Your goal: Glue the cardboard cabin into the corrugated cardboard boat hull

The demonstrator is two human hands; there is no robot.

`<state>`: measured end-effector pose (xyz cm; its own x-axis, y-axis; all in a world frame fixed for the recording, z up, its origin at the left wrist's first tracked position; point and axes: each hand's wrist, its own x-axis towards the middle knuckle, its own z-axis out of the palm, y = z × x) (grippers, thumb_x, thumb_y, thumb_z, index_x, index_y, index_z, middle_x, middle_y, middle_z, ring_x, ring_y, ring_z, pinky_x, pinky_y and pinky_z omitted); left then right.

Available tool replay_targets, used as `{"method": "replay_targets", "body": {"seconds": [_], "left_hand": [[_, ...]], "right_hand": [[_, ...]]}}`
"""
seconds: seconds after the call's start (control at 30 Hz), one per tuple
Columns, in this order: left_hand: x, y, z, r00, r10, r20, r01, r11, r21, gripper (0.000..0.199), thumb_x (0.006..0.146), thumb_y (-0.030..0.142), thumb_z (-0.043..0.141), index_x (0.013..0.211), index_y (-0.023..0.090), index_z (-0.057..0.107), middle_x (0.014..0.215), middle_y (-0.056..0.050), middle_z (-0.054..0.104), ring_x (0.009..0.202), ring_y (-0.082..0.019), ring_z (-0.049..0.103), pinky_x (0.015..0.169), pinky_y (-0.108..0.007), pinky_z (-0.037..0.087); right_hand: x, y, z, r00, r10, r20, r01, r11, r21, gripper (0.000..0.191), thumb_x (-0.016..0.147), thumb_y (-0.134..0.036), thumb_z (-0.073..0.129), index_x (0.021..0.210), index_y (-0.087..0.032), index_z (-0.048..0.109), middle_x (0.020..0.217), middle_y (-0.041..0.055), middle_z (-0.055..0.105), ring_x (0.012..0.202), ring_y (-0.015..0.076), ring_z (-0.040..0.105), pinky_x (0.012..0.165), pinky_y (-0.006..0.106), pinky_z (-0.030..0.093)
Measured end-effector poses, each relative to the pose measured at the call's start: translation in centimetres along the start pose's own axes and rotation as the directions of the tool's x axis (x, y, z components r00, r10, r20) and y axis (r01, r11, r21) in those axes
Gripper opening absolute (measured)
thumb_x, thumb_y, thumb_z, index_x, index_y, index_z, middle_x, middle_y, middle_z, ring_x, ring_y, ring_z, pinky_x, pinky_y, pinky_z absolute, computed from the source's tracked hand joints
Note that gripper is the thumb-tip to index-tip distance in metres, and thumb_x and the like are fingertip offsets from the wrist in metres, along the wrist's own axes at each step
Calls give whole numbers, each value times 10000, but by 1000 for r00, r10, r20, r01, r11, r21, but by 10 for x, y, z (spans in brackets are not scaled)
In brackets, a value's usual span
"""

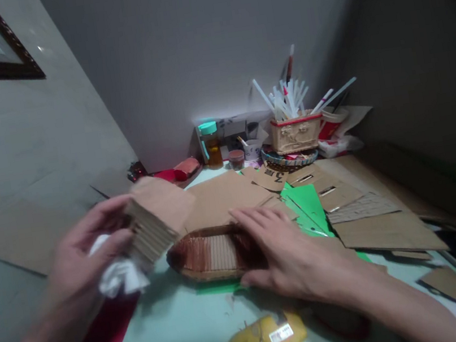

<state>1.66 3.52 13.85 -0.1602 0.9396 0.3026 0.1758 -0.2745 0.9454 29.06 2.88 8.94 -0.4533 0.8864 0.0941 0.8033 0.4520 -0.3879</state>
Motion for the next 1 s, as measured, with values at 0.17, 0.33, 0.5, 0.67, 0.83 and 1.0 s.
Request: {"method": "replay_targets", "body": {"seconds": [0.17,0.33,0.5,0.67,0.83,1.0], "left_hand": [[0,-5,19,912,177,370,-344,821,455,370,768,484,767,1128,428,704,1151,103,742,1038,-171,663,863,-189,490],[2,-14,32,755,277,595,-596,668,445,438,833,459,715,1255,424,602,1222,54,708,1062,-173,664,904,-224,471],[0,-18,42,688,283,668,-674,589,445,444,874,425,676,1299,371,560,1228,21,692,1075,-169,648,908,-217,464],[-2,-23,44,675,271,686,-694,549,465,443,884,458,649,1302,337,566,1246,18,688,1094,-158,641,945,-198,433],[-6,-27,48,685,286,670,-694,538,479,449,880,463,655,1304,348,563,1246,25,683,1085,-155,640,962,-202,413],[-8,-31,47,710,267,652,-675,522,522,487,890,459,638,1355,347,547,1236,-31,634,1124,-228,587,940,-332,452]], "right_hand": [[-38,28,-8,989,144,-34,-140,986,90,764,877,-462,586,1528,-158,325,1534,148,420,1392,332,385,1121,543,367],[-62,39,-5,967,253,-42,-240,950,202,730,904,-486,519,1537,-191,306,1551,158,400,1353,342,448,1094,564,393],[-69,43,1,961,275,-28,-258,928,270,719,908,-488,525,1543,-249,287,1520,118,441,1343,312,447,1107,560,374],[-69,45,0,959,274,-68,-244,924,293,700,904,-492,529,1520,-219,338,1469,131,494,1277,315,492,1064,547,408],[-68,46,-2,964,255,-82,-222,931,289,668,911,-467,525,1500,-193,370,1410,143,545,1239,315,516,1042,547,410],[-66,47,1,958,277,-69,-245,923,295,672,907,-487,522,1501,-207,379,1427,134,526,1261,331,494,1058,565,398]]}}
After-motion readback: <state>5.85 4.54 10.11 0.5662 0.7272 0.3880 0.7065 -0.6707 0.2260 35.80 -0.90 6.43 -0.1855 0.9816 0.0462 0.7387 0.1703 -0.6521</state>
